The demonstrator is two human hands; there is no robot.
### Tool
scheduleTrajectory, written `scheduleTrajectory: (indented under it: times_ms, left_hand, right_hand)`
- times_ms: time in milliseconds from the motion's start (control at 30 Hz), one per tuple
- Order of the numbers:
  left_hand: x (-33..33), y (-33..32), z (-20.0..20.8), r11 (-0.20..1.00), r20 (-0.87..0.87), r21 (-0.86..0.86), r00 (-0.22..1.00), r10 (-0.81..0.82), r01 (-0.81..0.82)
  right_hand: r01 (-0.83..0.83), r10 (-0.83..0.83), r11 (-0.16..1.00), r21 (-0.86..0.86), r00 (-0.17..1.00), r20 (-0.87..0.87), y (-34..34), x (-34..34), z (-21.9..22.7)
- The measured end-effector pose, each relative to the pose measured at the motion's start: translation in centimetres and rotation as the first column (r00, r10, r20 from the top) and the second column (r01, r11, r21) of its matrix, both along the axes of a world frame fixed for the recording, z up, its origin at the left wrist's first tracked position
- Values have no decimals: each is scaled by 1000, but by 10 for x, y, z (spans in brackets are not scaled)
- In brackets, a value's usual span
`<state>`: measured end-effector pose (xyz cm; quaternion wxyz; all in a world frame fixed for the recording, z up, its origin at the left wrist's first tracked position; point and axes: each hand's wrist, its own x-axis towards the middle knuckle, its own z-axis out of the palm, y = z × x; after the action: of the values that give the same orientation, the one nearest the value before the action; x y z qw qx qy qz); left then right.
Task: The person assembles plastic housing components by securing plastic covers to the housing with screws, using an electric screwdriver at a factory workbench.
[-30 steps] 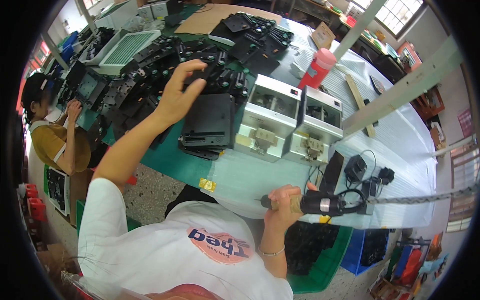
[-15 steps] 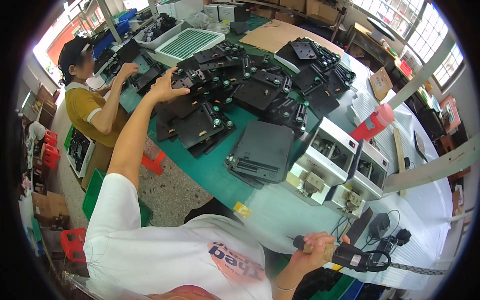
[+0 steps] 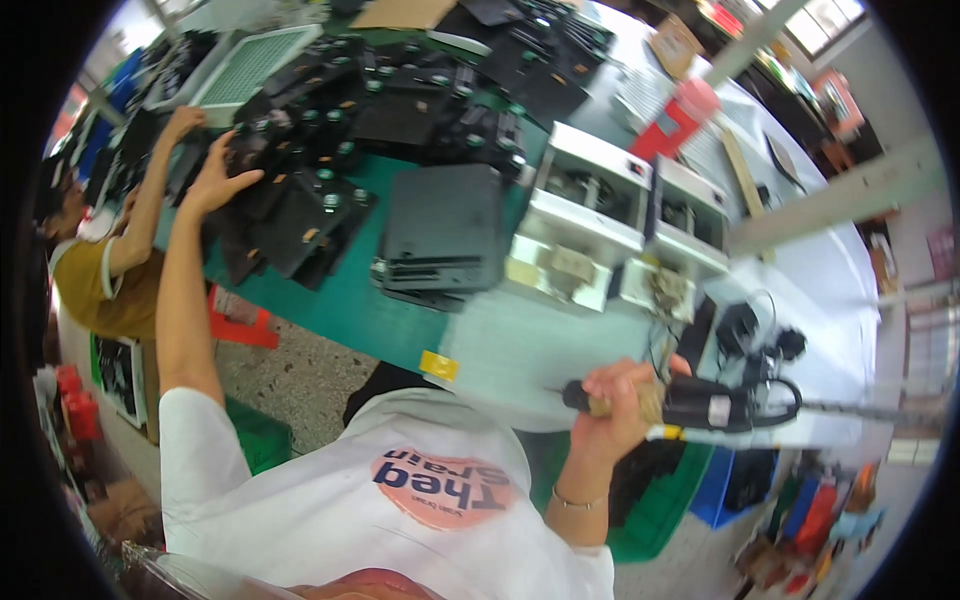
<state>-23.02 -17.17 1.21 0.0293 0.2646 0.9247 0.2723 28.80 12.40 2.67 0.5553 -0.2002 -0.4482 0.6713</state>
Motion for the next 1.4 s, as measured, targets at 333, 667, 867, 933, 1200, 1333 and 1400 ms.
scheduleTrajectory:
  times_ms: [333,667,867,933,1200,1333,1400]
  left_hand:
    - [-3,-4,-14,993,3,115,1000,0,-1]
    - [20,-14,-9,984,-163,170,983,81,-53]
    - [125,-3,31,980,-207,189,978,-19,59]
    - [175,0,45,962,-87,207,983,-162,177]
    - [304,25,29,826,198,168,803,-563,538]
    - [342,61,10,765,309,163,704,-639,623]
    - [354,79,2,747,314,161,685,-658,644]
  right_hand:
    - [-20,29,992,124,997,-75,13,-20,10]
    - [1,5,898,439,1000,-13,54,-67,17]
    - [-26,41,892,450,999,-24,55,-79,8]
    - [-24,36,887,461,999,-18,56,-79,7]
    - [-3,21,875,484,999,-33,58,-77,13]
    - [-22,36,878,479,999,-21,61,-79,7]
    - [-33,64,883,468,997,-49,61,-81,7]
